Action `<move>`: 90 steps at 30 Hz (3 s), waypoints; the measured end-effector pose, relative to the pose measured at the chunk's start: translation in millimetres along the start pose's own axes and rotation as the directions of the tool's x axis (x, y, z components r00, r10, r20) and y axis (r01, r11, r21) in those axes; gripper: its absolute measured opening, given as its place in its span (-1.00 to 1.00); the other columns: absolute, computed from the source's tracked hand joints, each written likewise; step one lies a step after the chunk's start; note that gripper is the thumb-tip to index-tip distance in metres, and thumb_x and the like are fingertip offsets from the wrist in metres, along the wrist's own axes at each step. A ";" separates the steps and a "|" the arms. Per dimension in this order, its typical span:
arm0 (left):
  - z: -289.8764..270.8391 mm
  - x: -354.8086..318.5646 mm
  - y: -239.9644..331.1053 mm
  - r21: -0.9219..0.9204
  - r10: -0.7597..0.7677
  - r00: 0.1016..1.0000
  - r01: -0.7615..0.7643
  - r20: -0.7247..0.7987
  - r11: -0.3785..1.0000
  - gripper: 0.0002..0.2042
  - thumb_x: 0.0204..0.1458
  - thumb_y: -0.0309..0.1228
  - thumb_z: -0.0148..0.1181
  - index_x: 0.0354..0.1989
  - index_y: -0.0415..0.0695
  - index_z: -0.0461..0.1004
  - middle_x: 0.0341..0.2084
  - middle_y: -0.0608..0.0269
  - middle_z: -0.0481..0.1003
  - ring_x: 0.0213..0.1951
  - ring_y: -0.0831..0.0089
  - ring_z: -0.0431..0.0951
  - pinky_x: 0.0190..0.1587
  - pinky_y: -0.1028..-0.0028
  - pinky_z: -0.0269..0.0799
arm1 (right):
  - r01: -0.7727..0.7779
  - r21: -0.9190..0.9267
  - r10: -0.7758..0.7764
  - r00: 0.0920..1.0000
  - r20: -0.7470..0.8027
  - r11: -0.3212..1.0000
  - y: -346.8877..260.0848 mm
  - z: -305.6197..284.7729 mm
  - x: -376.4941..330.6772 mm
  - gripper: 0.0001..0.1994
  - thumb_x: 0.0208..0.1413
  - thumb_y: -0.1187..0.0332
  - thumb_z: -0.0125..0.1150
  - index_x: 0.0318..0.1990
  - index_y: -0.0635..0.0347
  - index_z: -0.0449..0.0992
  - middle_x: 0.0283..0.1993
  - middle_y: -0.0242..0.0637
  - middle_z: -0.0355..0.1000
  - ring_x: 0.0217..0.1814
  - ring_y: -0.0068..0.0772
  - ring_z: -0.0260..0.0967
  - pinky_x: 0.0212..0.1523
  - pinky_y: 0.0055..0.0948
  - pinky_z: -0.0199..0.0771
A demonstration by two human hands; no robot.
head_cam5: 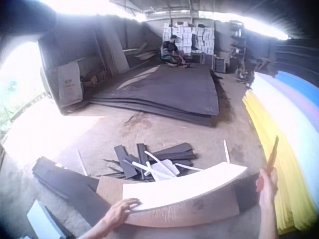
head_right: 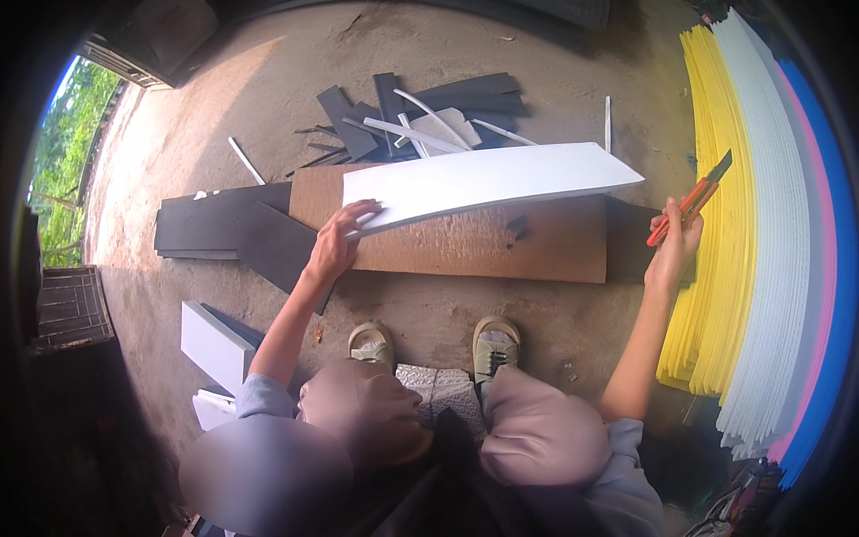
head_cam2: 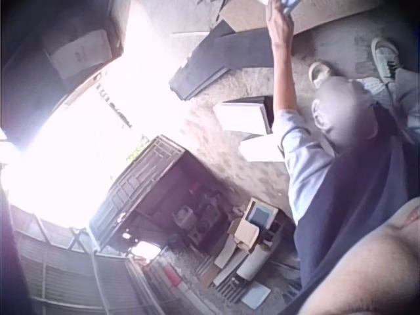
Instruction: The person sits on the floor and uses a red utility knife to cut black and white foam sheets into smaller rectangular pieces. They repeatedly align, score, and snap the sheets, then stack the cut pieces on the left side of the workspace.
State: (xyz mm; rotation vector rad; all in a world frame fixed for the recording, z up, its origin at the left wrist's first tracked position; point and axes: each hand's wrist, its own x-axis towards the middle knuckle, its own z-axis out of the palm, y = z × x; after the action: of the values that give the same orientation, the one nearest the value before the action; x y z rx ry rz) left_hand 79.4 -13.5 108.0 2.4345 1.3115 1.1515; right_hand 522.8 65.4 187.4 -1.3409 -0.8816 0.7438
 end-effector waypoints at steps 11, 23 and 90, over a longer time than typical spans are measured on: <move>-12.3 -145.2 -37.1 0.400 -0.357 0.926 0.283 0.123 0.872 -0.83 0.05 -0.60 -0.18 -0.19 -0.10 0.18 0.13 0.20 0.20 0.21 0.27 0.13 0.26 0.06 -0.13 | -0.110 -0.282 0.242 0.839 0.488 0.953 115.9 136.7 -65.1 -0.75 -0.02 0.41 0.15 -0.20 0.26 0.28 -0.50 -0.36 0.32 -0.59 -0.61 0.26 -0.53 -0.59 0.29; -6.7 -196.5 2.8 -0.837 -0.955 -0.297 0.519 0.016 -0.176 -0.41 -0.02 -0.37 0.20 0.14 -0.20 0.01 -0.16 0.18 0.37 -0.19 0.55 0.36 -0.25 0.56 0.30 | 0.633 -0.429 -0.023 0.577 0.816 0.645 203.4 213.5 -129.4 -0.62 -0.06 0.35 0.17 -0.09 0.29 0.27 -0.16 -0.08 0.32 -0.11 -0.10 0.28 -0.11 -0.25 0.27; -8.8 -147.9 -76.7 -0.230 -0.866 0.485 0.835 -0.123 0.500 -0.57 -0.07 -0.60 0.10 0.05 -0.13 0.33 -0.08 0.04 0.33 -0.12 0.26 0.46 -0.11 0.44 0.46 | 0.327 -0.457 0.169 0.631 0.757 0.827 195.5 221.8 -100.3 -0.49 -0.19 0.44 0.32 0.02 0.17 0.35 -0.17 -0.33 0.33 -0.38 -0.58 0.28 -0.31 -0.55 0.36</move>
State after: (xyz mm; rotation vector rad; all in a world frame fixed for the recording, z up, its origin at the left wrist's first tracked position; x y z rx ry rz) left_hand -24.6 -81.8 -3.1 1.1706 2.0528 1.1216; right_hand 288.4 107.5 -14.3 -1.4603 -1.9942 1.0699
